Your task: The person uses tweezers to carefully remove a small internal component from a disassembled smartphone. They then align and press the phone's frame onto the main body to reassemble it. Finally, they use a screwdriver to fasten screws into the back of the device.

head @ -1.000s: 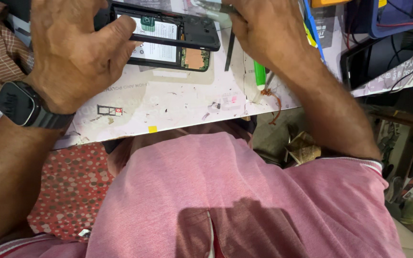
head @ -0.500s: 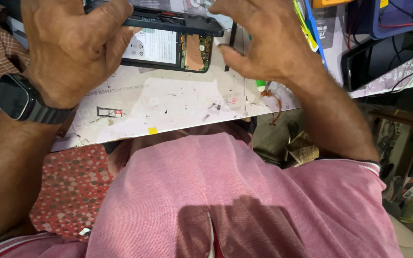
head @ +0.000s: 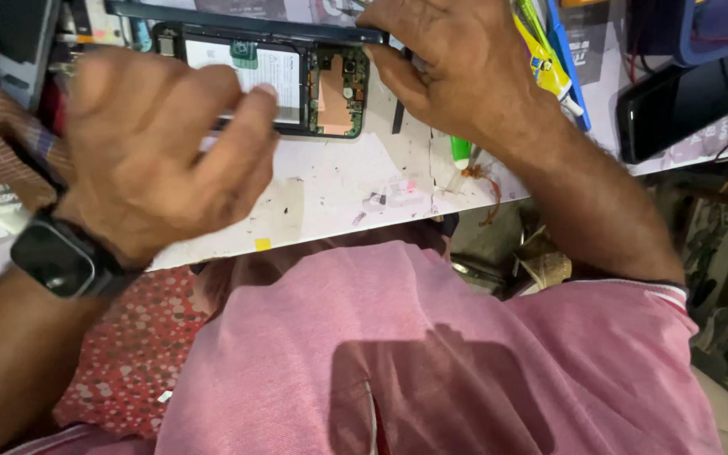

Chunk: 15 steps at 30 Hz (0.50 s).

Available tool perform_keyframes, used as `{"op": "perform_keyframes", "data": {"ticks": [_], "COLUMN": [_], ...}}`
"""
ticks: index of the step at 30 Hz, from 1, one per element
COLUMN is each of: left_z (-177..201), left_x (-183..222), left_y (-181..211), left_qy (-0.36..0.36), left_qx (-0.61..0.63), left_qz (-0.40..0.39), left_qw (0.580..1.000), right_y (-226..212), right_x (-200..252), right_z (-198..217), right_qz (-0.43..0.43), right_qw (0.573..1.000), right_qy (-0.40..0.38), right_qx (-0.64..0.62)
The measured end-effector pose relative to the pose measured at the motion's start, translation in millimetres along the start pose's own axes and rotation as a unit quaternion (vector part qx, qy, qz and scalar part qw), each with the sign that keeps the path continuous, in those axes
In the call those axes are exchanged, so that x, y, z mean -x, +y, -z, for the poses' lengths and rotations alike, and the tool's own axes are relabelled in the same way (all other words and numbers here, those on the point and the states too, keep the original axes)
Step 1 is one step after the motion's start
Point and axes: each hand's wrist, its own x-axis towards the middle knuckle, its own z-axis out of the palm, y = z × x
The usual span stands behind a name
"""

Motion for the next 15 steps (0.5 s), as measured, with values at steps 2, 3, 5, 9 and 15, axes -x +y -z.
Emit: {"op": "perform_keyframes", "data": {"ticks": [2,3,5,9,15], "left_z": [-3,-5,-8,-12,-24], "left_x": [-4,-6,-11,-24,-35], "left_y": [10,13,15,12,8], "left_qy": [-0.068,-0.102,-0.13,-0.188,-0.222], "left_qx": [0.023,0.033,0.061,0.097,0.087], "left_qz": [0.027,0.041,0.071,0.128,0.131], "left_qw": [0.997,0.993,0.987,0.969,0.962], "right_y": [3,4,7,11,14], "right_x": [-1,-2,-3,-3,-1], "right_z": [-1,-3,-4,-6,-8], "right_qz": [0.001,-0.001,-0.011,-0.024,-0.036], "right_qw": [1.0,1.0,0.999,0.999,0.997], "right_qy": [0.004,0.005,0.0,-0.006,-0.01], "right_qx": [-0.015,-0.024,-0.039,-0.043,-0.062]}}
